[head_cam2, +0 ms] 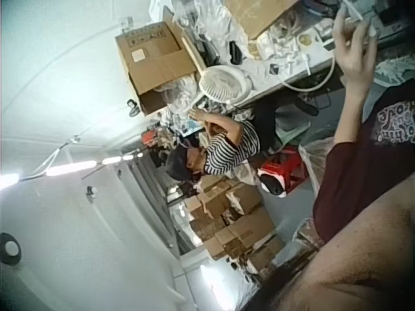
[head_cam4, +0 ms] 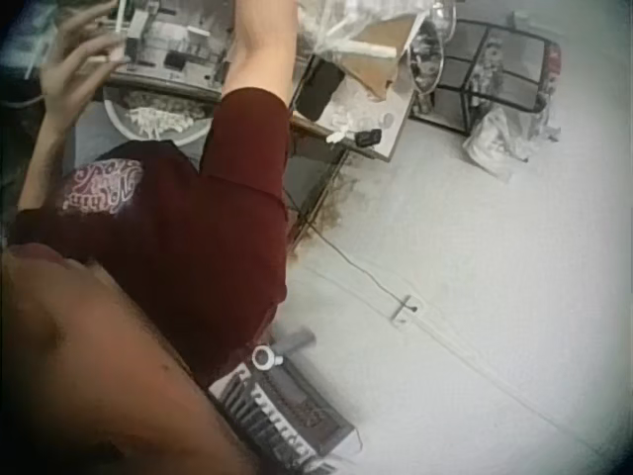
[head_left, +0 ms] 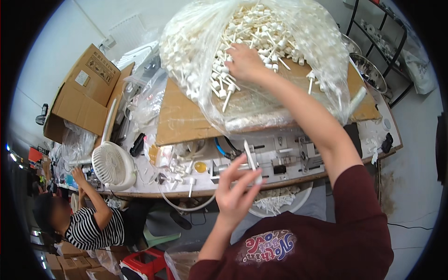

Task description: Assembling small white plastic components using a pneumatic assembly machine.

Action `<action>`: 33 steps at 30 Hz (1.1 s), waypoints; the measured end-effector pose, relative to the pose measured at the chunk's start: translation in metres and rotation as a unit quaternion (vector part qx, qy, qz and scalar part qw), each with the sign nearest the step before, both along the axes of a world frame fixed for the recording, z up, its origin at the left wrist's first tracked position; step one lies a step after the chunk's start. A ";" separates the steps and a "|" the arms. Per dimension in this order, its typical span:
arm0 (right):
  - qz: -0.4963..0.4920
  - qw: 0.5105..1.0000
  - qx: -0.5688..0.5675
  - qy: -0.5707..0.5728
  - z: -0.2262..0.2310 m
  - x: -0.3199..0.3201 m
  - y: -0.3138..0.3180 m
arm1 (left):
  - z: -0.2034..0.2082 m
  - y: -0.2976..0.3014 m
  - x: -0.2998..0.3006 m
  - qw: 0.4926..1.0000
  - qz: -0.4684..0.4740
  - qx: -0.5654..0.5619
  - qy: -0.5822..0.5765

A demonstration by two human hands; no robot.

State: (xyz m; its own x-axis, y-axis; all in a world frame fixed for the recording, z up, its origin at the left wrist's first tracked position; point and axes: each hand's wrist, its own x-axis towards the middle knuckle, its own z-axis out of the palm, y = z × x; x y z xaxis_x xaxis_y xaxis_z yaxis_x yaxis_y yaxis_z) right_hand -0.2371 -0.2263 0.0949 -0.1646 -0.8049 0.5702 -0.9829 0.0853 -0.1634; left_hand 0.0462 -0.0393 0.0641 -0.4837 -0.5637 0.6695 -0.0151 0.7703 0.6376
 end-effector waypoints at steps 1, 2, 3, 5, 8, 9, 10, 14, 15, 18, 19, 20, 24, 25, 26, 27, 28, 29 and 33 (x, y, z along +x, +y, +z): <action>-0.009 0.999 0.039 -0.007 0.003 0.015 -0.019 | -0.008 0.004 0.009 1.000 0.002 0.002 -0.011; -0.019 0.997 0.078 -0.013 0.008 0.028 -0.038 | -0.011 0.008 0.016 1.000 -0.005 0.014 -0.022; 0.001 0.991 0.128 -0.049 0.017 0.047 -0.049 | -0.016 0.012 0.023 0.999 -0.010 0.026 -0.035; 0.052 0.979 0.177 -0.093 0.023 0.072 -0.081 | -0.026 0.016 0.031 0.998 -0.018 0.035 -0.057; 0.039 0.983 0.114 -0.135 -0.014 0.090 -0.116 | -0.035 0.012 0.025 0.995 -0.053 0.028 -0.075; 0.034 0.984 0.086 -0.152 -0.021 0.107 -0.116 | -0.035 0.013 0.028 0.995 -0.051 0.035 -0.078; 0.051 0.985 0.119 -0.113 -0.024 0.109 -0.115 | -0.034 0.012 0.029 0.995 -0.052 0.028 -0.082; 0.106 0.979 0.173 -0.010 -0.025 0.105 -0.091 | -0.033 0.008 0.027 0.995 -0.060 0.019 -0.080; 0.114 0.979 0.167 0.002 -0.020 0.098 -0.077 | -0.035 0.009 0.026 0.995 -0.066 0.019 -0.073; 0.191 0.961 0.198 -0.029 -0.001 0.065 -0.028 | -0.035 0.012 0.020 0.994 -0.077 0.015 -0.072; 0.209 0.956 0.200 -0.038 0.001 0.052 -0.016 | -0.033 0.013 0.018 0.994 -0.080 0.009 -0.074; 0.223 0.947 0.226 -0.048 0.004 0.040 -0.005 | -0.035 0.016 0.016 0.994 -0.088 0.015 -0.069; 0.261 0.924 0.274 -0.062 0.014 -0.008 0.041 | -0.035 0.026 0.007 0.992 -0.114 0.013 -0.061; 0.272 0.920 0.274 -0.061 0.014 -0.013 0.052 | -0.036 0.029 0.006 0.991 -0.113 0.014 -0.065; 0.275 0.916 0.282 -0.070 0.015 -0.017 0.063 | -0.036 0.032 0.005 0.991 -0.113 0.009 -0.069; 0.276 0.913 0.291 -0.081 0.017 -0.022 0.073 | -0.034 0.034 0.003 0.991 -0.114 0.000 -0.074; 0.276 0.909 0.299 -0.092 0.019 -0.026 0.081 | -0.034 0.037 0.001 0.990 -0.115 0.004 -0.079; 0.277 0.904 0.308 -0.103 0.021 -0.030 0.089 | -0.036 0.041 -0.002 0.990 -0.116 0.007 -0.083; 0.279 0.902 0.303 -0.129 0.028 -0.042 0.126 | -0.042 0.051 -0.009 0.987 -0.121 0.010 -0.102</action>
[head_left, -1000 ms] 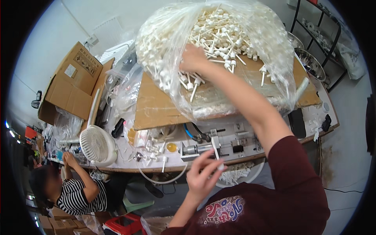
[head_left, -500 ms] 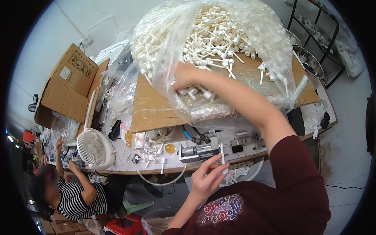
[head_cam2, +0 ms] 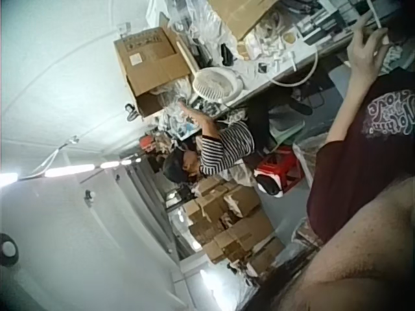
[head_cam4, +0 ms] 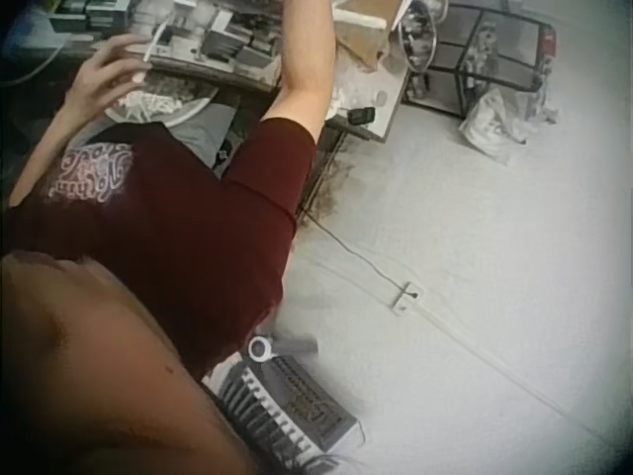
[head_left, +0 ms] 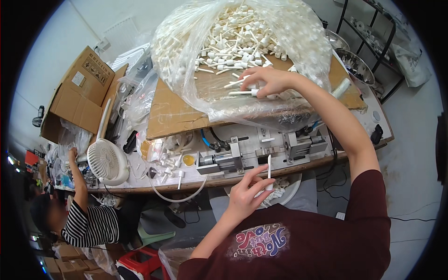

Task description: Assembling small white plastic components using a pneumatic assembly machine.

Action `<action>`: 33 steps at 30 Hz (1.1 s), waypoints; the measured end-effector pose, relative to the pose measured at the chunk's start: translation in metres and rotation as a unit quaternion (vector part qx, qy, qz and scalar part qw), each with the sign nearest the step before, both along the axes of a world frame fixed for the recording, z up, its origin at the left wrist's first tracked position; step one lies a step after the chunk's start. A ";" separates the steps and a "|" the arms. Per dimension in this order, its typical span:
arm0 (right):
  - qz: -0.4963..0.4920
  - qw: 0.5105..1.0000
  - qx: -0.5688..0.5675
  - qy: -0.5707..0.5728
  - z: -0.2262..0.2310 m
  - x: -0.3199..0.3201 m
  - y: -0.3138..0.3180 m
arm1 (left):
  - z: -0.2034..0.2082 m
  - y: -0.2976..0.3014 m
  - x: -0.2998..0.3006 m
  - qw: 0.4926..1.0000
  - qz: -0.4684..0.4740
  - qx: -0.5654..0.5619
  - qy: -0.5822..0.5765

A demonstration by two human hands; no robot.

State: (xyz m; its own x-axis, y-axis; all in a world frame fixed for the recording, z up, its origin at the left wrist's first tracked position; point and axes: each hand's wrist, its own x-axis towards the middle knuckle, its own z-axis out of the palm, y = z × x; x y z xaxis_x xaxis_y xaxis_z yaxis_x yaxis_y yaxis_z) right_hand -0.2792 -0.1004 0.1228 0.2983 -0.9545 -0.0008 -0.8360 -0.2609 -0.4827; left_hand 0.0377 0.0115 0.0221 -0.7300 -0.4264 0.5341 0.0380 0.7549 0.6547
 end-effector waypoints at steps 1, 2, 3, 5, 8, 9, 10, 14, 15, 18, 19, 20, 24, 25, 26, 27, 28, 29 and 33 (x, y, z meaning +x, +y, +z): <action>0.010 0.999 0.004 0.047 0.003 -0.002 0.010 | -0.001 0.003 0.000 1.000 -0.002 0.000 -0.005; 0.008 0.998 -0.024 0.049 0.002 -0.002 0.017 | -0.001 0.004 0.000 1.000 -0.004 0.001 -0.011; 0.004 0.997 -0.051 0.052 0.001 -0.002 0.026 | -0.002 0.006 0.000 1.000 -0.008 0.001 -0.016; -0.015 0.992 -0.113 0.047 0.001 -0.001 0.042 | -0.004 0.009 -0.002 1.000 -0.009 0.001 -0.023; -0.080 0.966 -0.243 0.044 -0.005 -0.004 0.060 | -0.011 0.010 -0.002 0.999 0.007 -0.003 -0.044; -0.113 0.944 -0.292 0.106 -0.009 -0.004 0.066 | -0.013 0.010 -0.004 0.999 0.011 -0.005 -0.048; -0.142 0.952 -0.255 0.095 -0.013 -0.003 0.072 | -0.016 0.010 -0.007 0.999 0.019 -0.012 -0.046; -0.198 0.946 -0.250 0.062 -0.031 0.001 0.087 | -0.025 0.010 -0.016 0.996 0.060 -0.062 -0.038; -0.201 0.942 -0.263 0.055 -0.031 0.004 0.088 | -0.026 0.008 -0.018 0.992 0.074 -0.095 -0.042; -0.204 0.932 -0.293 0.059 -0.029 0.007 0.094 | -0.030 0.003 -0.024 0.982 0.098 -0.150 -0.051; -0.204 0.929 -0.302 0.064 -0.028 0.007 0.096 | -0.032 0.002 -0.025 0.979 0.101 -0.162 -0.064; -0.209 0.928 -0.304 0.043 -0.027 0.008 0.097 | -0.033 0.000 -0.025 0.976 0.104 -0.174 -0.078; -0.221 0.918 -0.329 -0.020 -0.032 0.006 0.099 | -0.036 -0.002 -0.028 0.971 0.103 -0.185 -0.112; -0.222 0.913 -0.342 -0.031 -0.033 0.005 0.099 | -0.033 -0.003 -0.030 0.969 0.107 -0.193 -0.110; -0.236 0.907 -0.346 -0.035 -0.034 0.003 0.101 | -0.031 -0.005 -0.032 0.967 0.111 -0.200 -0.109; -0.249 0.902 -0.350 -0.039 -0.033 0.004 0.101 | -0.028 -0.010 -0.033 0.968 0.099 -0.202 -0.112; -0.261 0.897 -0.353 -0.044 -0.031 0.004 0.102 | -0.026 -0.017 -0.034 0.968 0.086 -0.204 -0.115; -0.277 0.889 -0.351 -0.096 -0.030 0.003 0.102 | -0.024 -0.019 -0.034 0.969 0.073 -0.206 -0.118; -0.307 0.843 -0.287 -0.336 -0.020 0.000 0.110 | -0.018 -0.016 -0.036 0.963 0.084 -0.185 -0.176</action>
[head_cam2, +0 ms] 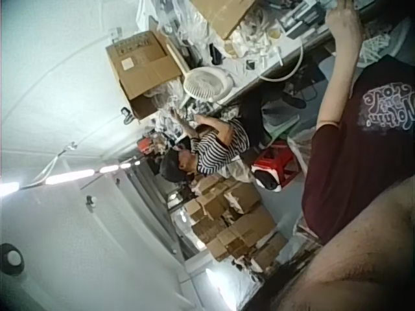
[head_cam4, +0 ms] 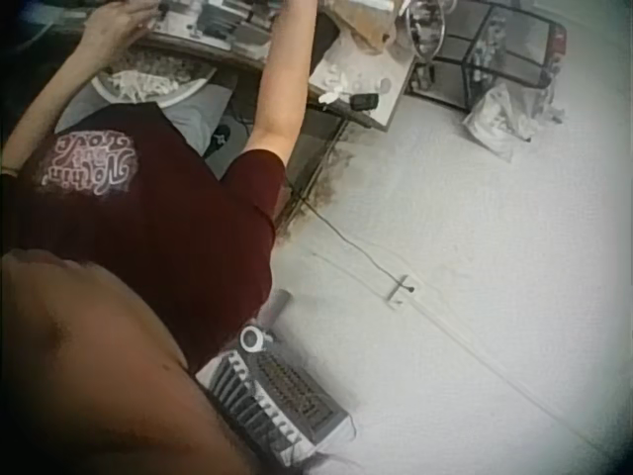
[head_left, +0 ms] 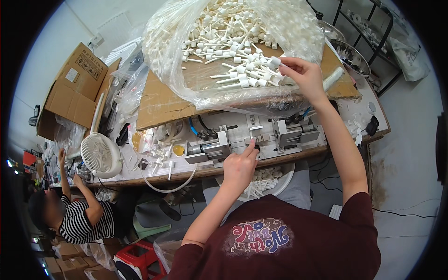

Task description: Assembling small white plastic components using a pneumatic assembly machine.

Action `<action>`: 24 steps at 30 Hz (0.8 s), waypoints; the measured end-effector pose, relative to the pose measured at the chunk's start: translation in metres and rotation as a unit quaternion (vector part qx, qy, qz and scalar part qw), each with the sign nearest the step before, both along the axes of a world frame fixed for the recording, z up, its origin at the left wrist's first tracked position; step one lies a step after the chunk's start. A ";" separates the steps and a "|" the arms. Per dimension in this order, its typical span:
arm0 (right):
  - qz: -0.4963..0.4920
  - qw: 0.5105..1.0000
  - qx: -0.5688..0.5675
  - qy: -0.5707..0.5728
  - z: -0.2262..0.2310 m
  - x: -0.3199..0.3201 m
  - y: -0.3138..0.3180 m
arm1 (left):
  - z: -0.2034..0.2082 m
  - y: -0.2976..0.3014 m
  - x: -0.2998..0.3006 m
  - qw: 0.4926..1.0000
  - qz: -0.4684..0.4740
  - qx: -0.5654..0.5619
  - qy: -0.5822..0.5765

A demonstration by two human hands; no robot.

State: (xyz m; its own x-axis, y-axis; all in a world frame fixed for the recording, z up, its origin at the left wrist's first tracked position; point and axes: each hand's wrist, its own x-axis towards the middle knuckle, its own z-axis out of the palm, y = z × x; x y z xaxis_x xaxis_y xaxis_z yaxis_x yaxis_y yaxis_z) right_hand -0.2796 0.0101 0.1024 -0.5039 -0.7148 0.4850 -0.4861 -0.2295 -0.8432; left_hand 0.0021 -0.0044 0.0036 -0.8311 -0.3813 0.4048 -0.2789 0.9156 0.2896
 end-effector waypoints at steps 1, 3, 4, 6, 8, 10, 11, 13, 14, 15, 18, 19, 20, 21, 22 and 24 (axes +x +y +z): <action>0.029 0.997 -0.002 -0.071 0.005 0.002 0.002 | -0.001 0.000 0.001 1.000 0.005 0.001 0.007; 0.046 0.993 0.024 -0.109 0.011 0.010 0.018 | -0.003 0.002 0.000 1.000 0.012 0.008 0.022; 0.071 0.989 0.027 -0.128 0.011 0.011 0.025 | -0.004 0.001 -0.001 0.999 0.017 0.012 0.029; 0.111 0.979 0.038 -0.167 0.014 0.024 0.037 | -0.003 0.000 -0.001 0.999 0.025 0.019 0.028; 0.161 0.972 0.057 -0.161 0.018 0.036 0.045 | -0.003 -0.001 0.001 0.999 0.023 0.025 0.034; 0.191 0.966 0.070 -0.160 0.023 0.047 0.057 | -0.002 -0.002 0.000 0.998 0.017 0.043 0.032; 0.208 0.960 0.074 -0.173 0.022 0.052 0.061 | 0.001 -0.002 0.003 0.998 0.017 0.055 0.024; 0.214 0.963 0.107 -0.128 0.021 0.062 0.072 | 0.013 0.003 0.004 0.976 0.009 0.210 0.053; 0.220 0.962 0.104 -0.127 0.021 0.070 0.076 | 0.025 0.008 0.004 0.933 0.001 0.348 0.086; 0.218 0.965 0.112 -0.088 0.016 0.075 0.080 | 0.031 0.011 0.006 0.870 -0.002 0.478 0.116; 0.241 0.962 0.116 0.049 0.005 0.088 0.087 | 0.058 0.012 0.013 0.692 -0.081 0.687 0.204; 0.250 0.958 0.117 0.075 0.001 0.091 0.088 | 0.065 0.011 0.016 0.678 -0.095 0.703 0.191; 0.236 0.960 0.116 0.094 -0.003 0.094 0.090 | 0.067 0.011 0.018 0.685 -0.083 0.699 0.190; 0.220 0.962 0.115 0.111 -0.006 0.095 0.092 | 0.067 0.012 0.019 0.691 -0.074 0.695 0.187; 0.191 0.964 0.083 0.166 -0.008 0.097 0.092 | 0.066 0.012 0.020 0.697 -0.065 0.690 0.184; 0.127 0.954 0.019 0.271 -0.012 0.099 0.089 | 0.057 0.013 0.021 0.797 -0.065 0.566 0.202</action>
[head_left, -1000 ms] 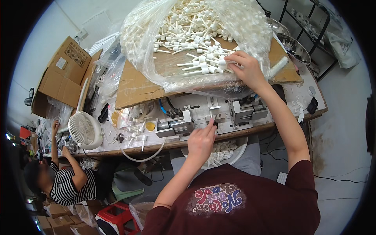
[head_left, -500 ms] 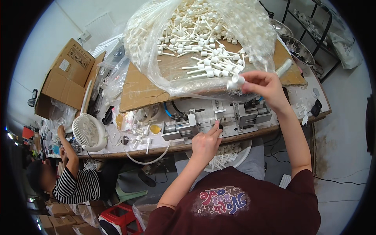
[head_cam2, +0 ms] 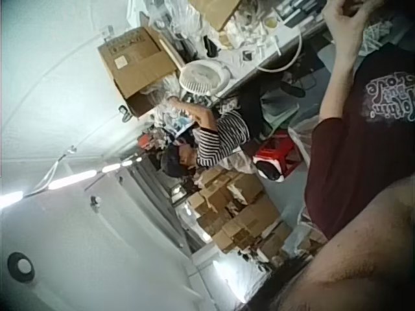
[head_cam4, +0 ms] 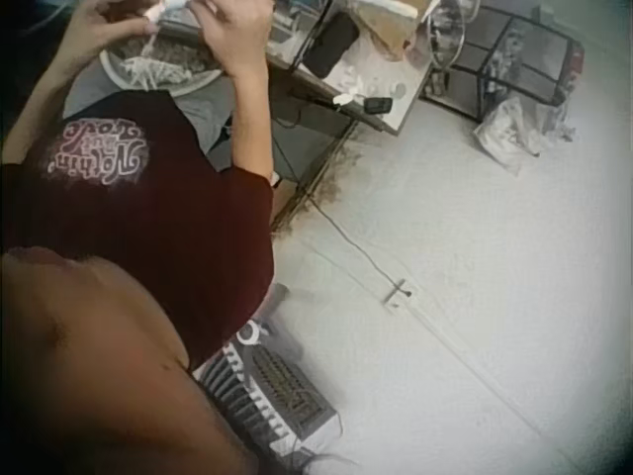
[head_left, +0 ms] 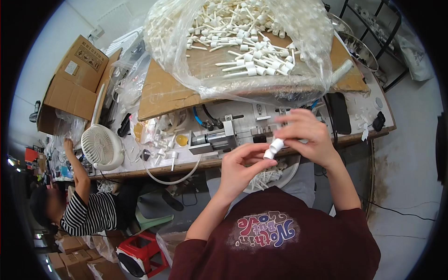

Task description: Assembling small white plastic components using a pneumatic assembly machine.

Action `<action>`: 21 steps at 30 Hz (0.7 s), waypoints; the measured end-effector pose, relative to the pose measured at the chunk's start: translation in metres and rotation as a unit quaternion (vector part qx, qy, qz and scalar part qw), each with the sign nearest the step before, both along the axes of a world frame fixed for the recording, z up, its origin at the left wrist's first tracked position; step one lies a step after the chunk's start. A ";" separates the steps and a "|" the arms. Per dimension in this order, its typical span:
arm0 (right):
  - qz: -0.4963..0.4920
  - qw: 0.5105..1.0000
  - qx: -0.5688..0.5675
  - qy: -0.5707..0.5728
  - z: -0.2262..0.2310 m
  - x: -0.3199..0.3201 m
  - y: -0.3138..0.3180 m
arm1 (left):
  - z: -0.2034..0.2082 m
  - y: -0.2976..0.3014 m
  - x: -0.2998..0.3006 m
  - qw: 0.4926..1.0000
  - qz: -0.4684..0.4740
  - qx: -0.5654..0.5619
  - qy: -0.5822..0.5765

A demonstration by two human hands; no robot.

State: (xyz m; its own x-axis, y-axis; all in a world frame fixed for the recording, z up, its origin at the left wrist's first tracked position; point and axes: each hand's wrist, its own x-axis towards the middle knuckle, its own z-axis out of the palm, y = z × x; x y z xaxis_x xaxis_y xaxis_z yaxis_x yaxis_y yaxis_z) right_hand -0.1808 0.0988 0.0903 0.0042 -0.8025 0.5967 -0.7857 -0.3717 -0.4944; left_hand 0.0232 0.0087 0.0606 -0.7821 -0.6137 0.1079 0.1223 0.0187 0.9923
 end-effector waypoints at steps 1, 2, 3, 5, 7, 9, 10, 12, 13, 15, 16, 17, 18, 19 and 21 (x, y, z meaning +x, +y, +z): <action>-0.039 0.999 -0.012 0.016 0.000 0.000 0.002 | -0.005 0.000 0.000 0.997 0.018 -0.078 0.001; -0.077 0.996 -0.024 0.032 0.001 -0.001 0.004 | -0.007 0.001 -0.001 0.980 0.068 -0.185 -0.027; -0.113 0.992 -0.036 0.049 0.001 0.000 0.006 | -0.012 0.003 -0.001 0.967 0.087 -0.236 -0.044; -0.145 0.987 -0.012 -0.067 -0.007 0.002 0.012 | -0.030 0.003 -0.002 0.931 0.121 -0.335 -0.075; -0.150 0.971 -0.002 -0.185 -0.015 0.005 0.014 | -0.049 -0.001 -0.003 0.883 0.116 -0.441 -0.110; -0.152 0.972 0.010 -0.178 -0.016 0.007 0.018 | -0.062 -0.005 -0.006 0.831 0.096 -0.532 -0.131; -0.152 0.975 -0.001 -0.163 -0.021 0.007 0.017 | -0.067 -0.007 -0.010 0.823 0.103 -0.544 -0.129; -0.134 0.975 0.013 -0.176 -0.027 0.006 0.020 | -0.069 -0.006 -0.014 0.804 0.102 -0.561 -0.171; -0.139 0.971 -0.001 -0.195 -0.029 0.009 0.020 | -0.066 -0.006 -0.017 0.793 0.101 -0.569 -0.190; -0.147 0.961 -0.030 -0.233 -0.027 0.018 0.019 | -0.061 -0.013 -0.020 0.806 0.090 -0.559 -0.175; -0.123 0.969 -0.039 -0.210 -0.026 0.017 0.021 | -0.061 -0.014 -0.020 0.810 0.085 -0.554 -0.174; -0.111 0.969 -0.035 -0.216 -0.026 0.017 0.023 | -0.061 -0.014 -0.020 0.814 0.080 -0.548 -0.174; -0.099 0.969 -0.032 -0.224 -0.027 0.017 0.024 | -0.061 -0.015 -0.020 0.817 0.079 -0.544 -0.172; -0.088 0.969 -0.029 -0.231 -0.028 0.017 0.025 | -0.060 -0.015 -0.020 0.821 0.078 -0.540 -0.169; -0.097 0.952 -0.016 -0.288 -0.034 0.025 0.022 | -0.060 -0.016 -0.020 0.825 0.078 -0.534 -0.167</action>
State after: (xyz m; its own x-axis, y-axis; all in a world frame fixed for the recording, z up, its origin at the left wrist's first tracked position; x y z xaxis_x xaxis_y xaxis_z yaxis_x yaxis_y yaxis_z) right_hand -0.1557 0.1207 0.0563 -0.4779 -0.7359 0.4797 -0.4422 -0.2703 -0.8552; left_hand 0.0035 -0.0072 0.0005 -0.7990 -0.4033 0.4461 -0.2413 0.8944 0.3765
